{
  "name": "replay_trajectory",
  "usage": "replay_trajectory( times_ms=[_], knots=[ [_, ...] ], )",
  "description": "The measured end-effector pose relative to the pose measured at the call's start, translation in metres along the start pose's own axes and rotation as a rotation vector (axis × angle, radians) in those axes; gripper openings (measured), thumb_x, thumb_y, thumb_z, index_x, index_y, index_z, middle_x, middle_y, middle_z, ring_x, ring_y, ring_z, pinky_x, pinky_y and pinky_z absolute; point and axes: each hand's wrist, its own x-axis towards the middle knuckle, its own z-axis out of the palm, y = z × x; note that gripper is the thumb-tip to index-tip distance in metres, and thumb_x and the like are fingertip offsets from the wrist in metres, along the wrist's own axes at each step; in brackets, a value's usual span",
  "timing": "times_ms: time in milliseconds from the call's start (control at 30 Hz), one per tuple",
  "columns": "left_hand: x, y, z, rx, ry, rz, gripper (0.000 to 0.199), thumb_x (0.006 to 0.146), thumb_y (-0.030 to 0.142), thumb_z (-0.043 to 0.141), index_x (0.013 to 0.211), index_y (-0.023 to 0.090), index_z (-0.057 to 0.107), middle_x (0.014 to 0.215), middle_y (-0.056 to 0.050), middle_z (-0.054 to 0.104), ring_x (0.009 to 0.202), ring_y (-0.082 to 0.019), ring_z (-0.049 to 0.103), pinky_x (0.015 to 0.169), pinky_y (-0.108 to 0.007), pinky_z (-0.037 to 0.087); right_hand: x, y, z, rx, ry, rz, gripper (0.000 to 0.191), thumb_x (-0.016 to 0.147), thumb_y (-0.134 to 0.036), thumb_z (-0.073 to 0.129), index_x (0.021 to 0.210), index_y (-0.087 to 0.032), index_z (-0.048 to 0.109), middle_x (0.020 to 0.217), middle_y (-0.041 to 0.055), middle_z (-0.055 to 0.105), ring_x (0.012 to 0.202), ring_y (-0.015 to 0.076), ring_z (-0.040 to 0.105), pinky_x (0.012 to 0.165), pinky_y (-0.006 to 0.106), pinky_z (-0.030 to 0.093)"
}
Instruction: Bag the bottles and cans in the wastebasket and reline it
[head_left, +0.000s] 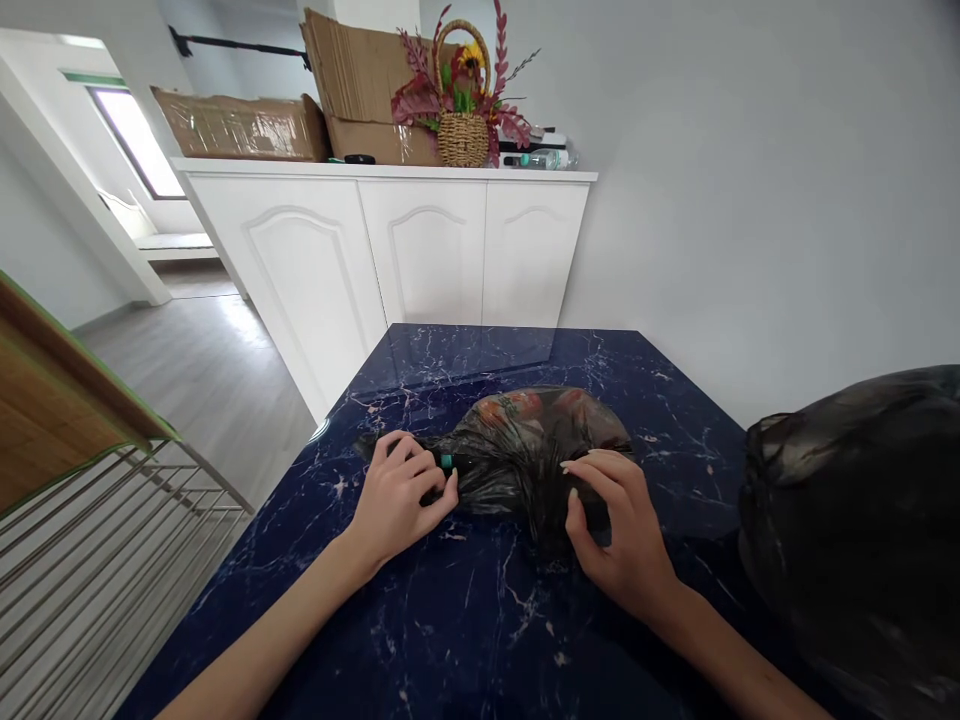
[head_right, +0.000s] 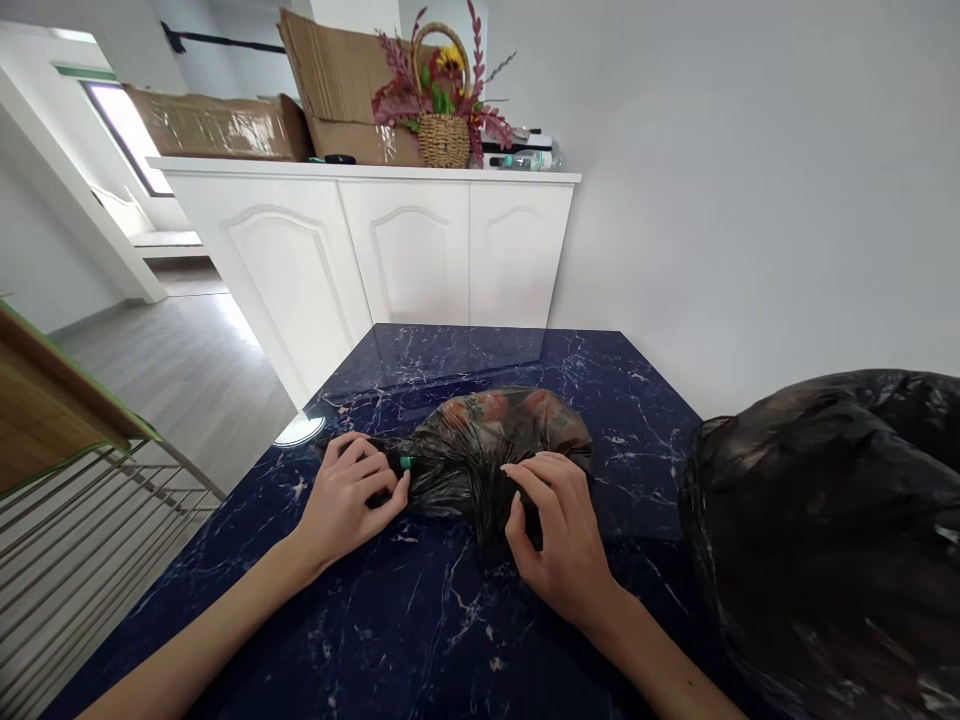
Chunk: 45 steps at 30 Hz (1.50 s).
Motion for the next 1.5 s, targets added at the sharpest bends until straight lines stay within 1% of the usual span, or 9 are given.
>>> replay_trajectory(
  times_ms=[200,333,533,667,800,1000,1200,1400,1500],
  knots=[
    [-0.001,0.009,-0.001,-0.194,-0.110,0.269,0.036,0.102,0.014,0.057,0.067,0.022,0.059,0.066,0.000,0.065,0.062,-0.016,0.057,0.066,-0.034,0.046,0.001,-0.005,0.000,0.028,-0.024,-0.025,0.051,0.098,-0.004,0.059,0.145,-0.024,0.052,0.122,0.0119,0.064,0.120,0.0296,0.062,0.106,0.056,0.055],
    [-0.006,0.017,-0.002,-0.273,-0.102,0.205,0.039,0.105,0.015,0.051,0.067,0.023,0.048,0.052,0.005,0.051,0.042,-0.012,0.044,0.047,-0.033,0.030,0.003,-0.006,-0.001,0.051,-0.041,-0.029,0.049,0.099,-0.004,0.058,0.143,-0.025,0.054,0.119,0.0116,0.064,0.117,0.0290,0.063,0.101,0.054,0.057],
    [-0.007,0.014,0.005,-0.399,-0.177,-0.423,0.020,0.112,0.027,0.035,0.118,0.024,0.053,0.069,0.006,0.068,0.047,-0.013,0.061,0.053,-0.025,0.045,0.001,0.008,-0.002,-0.029,-0.003,0.108,0.040,0.101,-0.013,0.056,0.137,-0.029,0.055,0.119,0.0119,0.062,0.115,0.0317,0.062,0.097,0.056,0.057],
    [-0.007,0.012,0.009,-0.262,-0.262,-0.363,0.021,0.104,0.041,0.052,0.116,0.025,0.061,0.083,0.001,0.072,0.053,-0.014,0.065,0.052,-0.026,0.045,-0.001,0.017,0.000,-0.051,0.021,0.294,0.039,0.104,-0.027,0.055,0.143,-0.029,0.052,0.133,0.0142,0.059,0.129,0.0353,0.057,0.108,0.062,0.051],
    [-0.007,0.018,0.008,-0.227,-0.306,-0.282,0.038,0.097,0.049,0.064,0.125,0.024,0.061,0.103,-0.005,0.075,0.061,-0.015,0.068,0.053,-0.027,0.048,-0.003,0.021,0.005,0.005,-0.066,0.449,0.052,0.109,-0.037,0.049,0.159,-0.032,0.037,0.164,0.0136,0.041,0.155,0.0369,0.037,0.121,0.066,0.040],
    [-0.011,0.025,0.014,-0.215,-0.344,-0.229,0.038,0.102,0.057,0.060,0.122,0.024,0.066,0.111,-0.007,0.076,0.063,-0.017,0.068,0.052,-0.028,0.046,-0.008,0.016,0.010,0.073,-0.205,0.504,0.058,0.111,-0.045,0.045,0.166,-0.036,0.029,0.174,0.0089,0.032,0.158,0.0355,0.036,0.116,0.060,0.051],
    [-0.010,0.017,0.013,-0.327,-0.216,-0.338,0.029,0.106,0.048,0.058,0.119,0.023,0.068,0.096,-0.005,0.073,0.069,-0.018,0.068,0.060,-0.029,0.051,-0.008,0.021,0.010,0.101,-0.157,0.510,0.053,0.111,-0.047,0.046,0.162,-0.034,0.038,0.169,0.0107,0.041,0.155,0.0348,0.041,0.117,0.061,0.049],
    [-0.003,0.002,0.008,-0.539,0.002,-0.593,0.029,0.103,0.046,0.060,0.120,0.024,0.067,0.111,-0.007,0.078,0.104,-0.026,0.076,0.092,-0.040,0.060,-0.015,0.037,0.016,0.110,-0.128,0.633,0.053,0.111,-0.053,0.044,0.159,-0.030,0.042,0.163,0.0138,0.048,0.150,0.0365,0.047,0.116,0.064,0.049],
    [-0.001,-0.004,0.008,-0.685,0.110,-0.747,0.037,0.101,0.056,0.060,0.119,0.023,0.064,0.115,-0.009,0.080,0.108,-0.028,0.077,0.094,-0.043,0.061,-0.017,0.037,0.018,0.117,-0.124,0.614,0.053,0.111,-0.053,0.044,0.159,-0.030,0.042,0.162,0.0146,0.049,0.149,0.0364,0.048,0.114,0.062,0.050]
  ],
)
